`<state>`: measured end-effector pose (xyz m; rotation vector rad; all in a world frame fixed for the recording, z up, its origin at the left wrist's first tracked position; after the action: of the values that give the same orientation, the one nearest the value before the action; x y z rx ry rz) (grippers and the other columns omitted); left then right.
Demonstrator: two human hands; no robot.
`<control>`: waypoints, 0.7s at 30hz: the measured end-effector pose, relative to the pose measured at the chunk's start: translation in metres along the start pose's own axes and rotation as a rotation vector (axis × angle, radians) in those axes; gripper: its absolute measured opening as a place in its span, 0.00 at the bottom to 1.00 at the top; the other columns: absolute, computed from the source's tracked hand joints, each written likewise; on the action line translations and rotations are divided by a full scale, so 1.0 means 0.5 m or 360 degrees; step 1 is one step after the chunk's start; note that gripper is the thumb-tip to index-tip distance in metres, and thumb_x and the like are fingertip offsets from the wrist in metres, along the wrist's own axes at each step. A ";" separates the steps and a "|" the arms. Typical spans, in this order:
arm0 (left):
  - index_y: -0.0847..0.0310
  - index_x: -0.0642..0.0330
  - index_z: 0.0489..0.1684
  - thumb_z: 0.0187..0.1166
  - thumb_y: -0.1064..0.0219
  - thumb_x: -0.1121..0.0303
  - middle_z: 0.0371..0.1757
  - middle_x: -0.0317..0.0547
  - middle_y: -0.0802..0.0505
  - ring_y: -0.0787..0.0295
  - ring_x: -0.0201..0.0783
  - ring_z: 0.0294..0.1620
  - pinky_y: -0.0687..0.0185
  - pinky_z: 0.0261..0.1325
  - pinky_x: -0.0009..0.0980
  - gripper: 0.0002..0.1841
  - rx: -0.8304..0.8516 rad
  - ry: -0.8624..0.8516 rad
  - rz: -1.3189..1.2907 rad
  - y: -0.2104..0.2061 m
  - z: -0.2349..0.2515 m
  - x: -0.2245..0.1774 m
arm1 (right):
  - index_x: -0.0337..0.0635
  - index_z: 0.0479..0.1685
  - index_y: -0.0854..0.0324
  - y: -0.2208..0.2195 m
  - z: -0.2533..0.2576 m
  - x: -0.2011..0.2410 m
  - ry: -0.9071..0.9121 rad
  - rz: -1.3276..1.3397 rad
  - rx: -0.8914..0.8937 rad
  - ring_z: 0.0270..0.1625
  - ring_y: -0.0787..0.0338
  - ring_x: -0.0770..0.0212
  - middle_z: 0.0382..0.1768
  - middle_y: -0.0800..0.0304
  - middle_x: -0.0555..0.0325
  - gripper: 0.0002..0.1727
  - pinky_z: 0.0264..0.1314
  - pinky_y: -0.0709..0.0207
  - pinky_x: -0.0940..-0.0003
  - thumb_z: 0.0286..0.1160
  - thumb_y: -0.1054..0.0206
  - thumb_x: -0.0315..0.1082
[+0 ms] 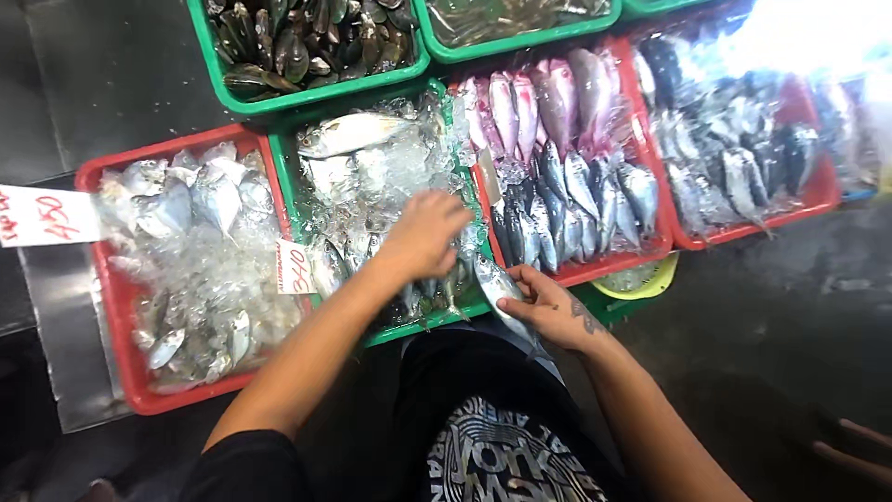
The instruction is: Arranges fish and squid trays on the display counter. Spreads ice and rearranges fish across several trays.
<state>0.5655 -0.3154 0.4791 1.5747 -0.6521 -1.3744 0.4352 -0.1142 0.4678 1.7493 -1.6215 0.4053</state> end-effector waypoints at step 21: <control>0.10 0.35 0.54 0.74 0.30 0.54 0.68 0.49 0.14 0.27 0.63 0.78 0.41 0.74 0.80 0.12 0.0230 -0.0085 0.0506 -0.011 0.027 0.008 | 0.41 0.72 0.28 -0.032 0.085 0.055 0.0108 -0.0048 -0.0701 0.45 0.07 0.49 0.49 0.09 0.47 0.30 0.53 0.13 0.44 0.72 0.21 0.36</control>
<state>0.5527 -0.3201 0.4730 1.4731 -1.0073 -1.1546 0.4455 -0.1638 0.4516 1.4089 -1.4983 0.0803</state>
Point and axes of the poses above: each hand's wrist, its own z-axis towards the middle knuckle, its own y-axis out of the back of the hand, x = y × z, the point moved 5 cm from there along z, towards the middle knuckle
